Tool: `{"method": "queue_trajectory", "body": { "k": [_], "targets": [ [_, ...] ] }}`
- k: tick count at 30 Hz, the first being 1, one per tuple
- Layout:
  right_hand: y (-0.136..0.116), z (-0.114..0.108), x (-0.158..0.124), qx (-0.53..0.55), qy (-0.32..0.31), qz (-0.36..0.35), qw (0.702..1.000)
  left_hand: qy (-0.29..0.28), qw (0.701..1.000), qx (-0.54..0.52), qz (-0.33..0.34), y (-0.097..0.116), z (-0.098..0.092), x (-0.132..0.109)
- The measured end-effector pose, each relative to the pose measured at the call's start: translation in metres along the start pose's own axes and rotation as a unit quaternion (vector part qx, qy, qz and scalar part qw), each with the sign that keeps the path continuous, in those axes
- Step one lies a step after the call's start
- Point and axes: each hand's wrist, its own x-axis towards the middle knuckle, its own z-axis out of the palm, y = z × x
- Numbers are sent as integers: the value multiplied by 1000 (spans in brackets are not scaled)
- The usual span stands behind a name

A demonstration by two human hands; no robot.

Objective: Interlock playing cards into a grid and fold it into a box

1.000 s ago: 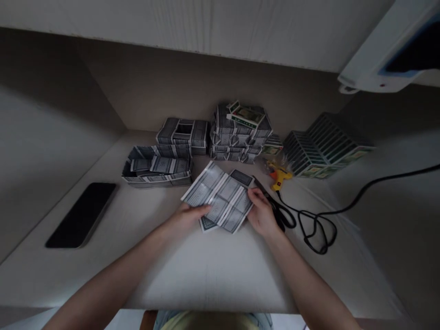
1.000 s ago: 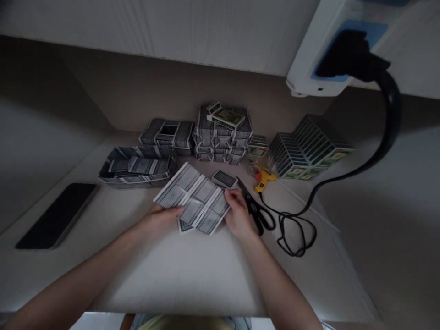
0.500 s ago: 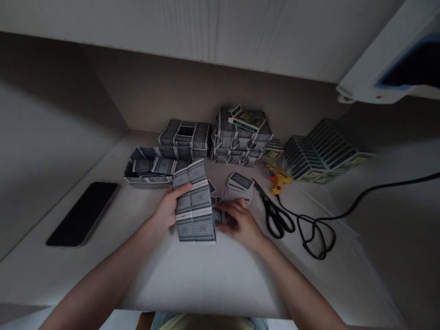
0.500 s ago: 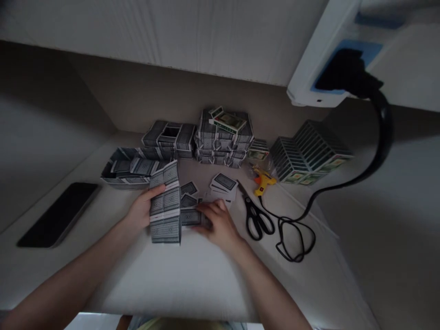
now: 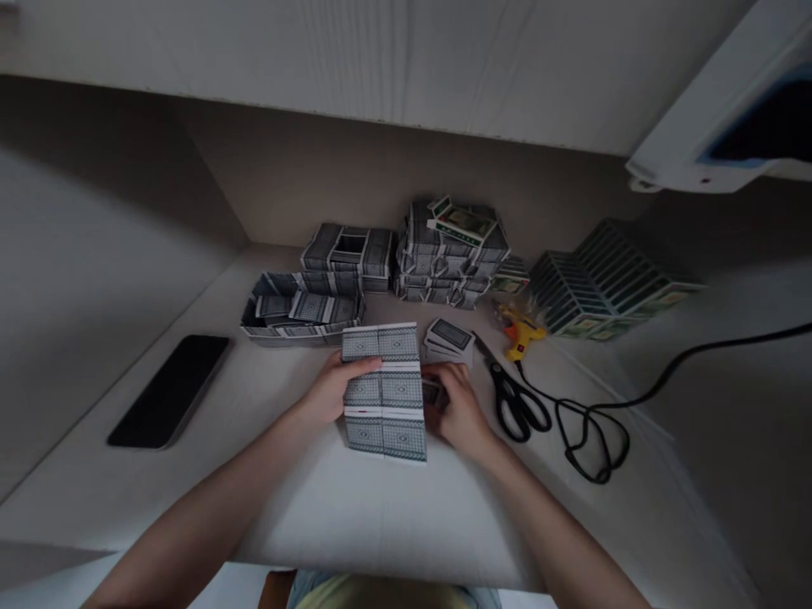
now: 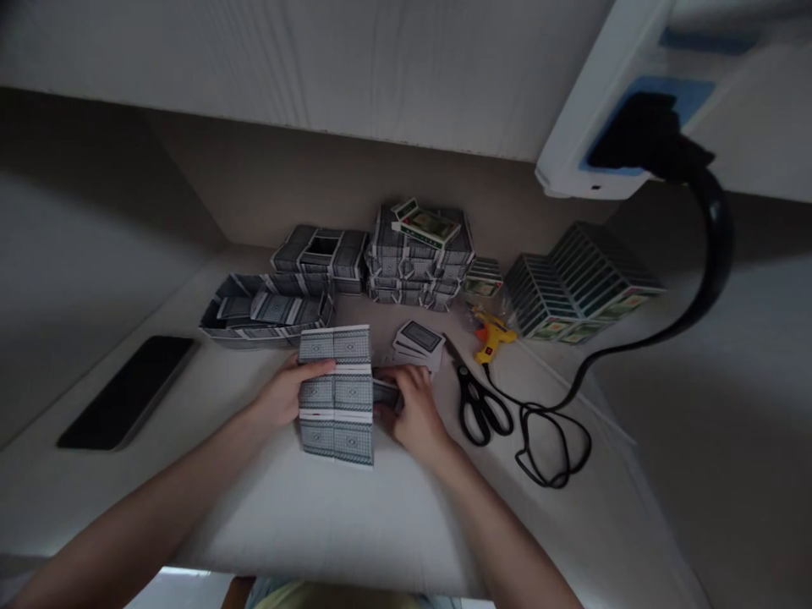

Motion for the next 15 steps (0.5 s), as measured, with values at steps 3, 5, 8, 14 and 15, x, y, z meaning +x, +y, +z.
{"method": "queue_trajectory", "body": {
  "k": [3,5,8,14,15],
  "targets": [
    [4,-3,2,26,34,62,997,4,1000,-5,-1,-1,0,-1],
    [11,-4,3,51,60,115,990,6,1000,-17,7,-1,-1,-1],
    [20,-7,6,113,91,177,974,2,998,-50,27,0,-3,-2],
    [27,-12,8,176,97,171,965,-88,992,-57,77,4,-6,-8],
    [27,-13,8,167,98,164,967,-125,986,-53,94,4,-7,-9]
  ]
}}
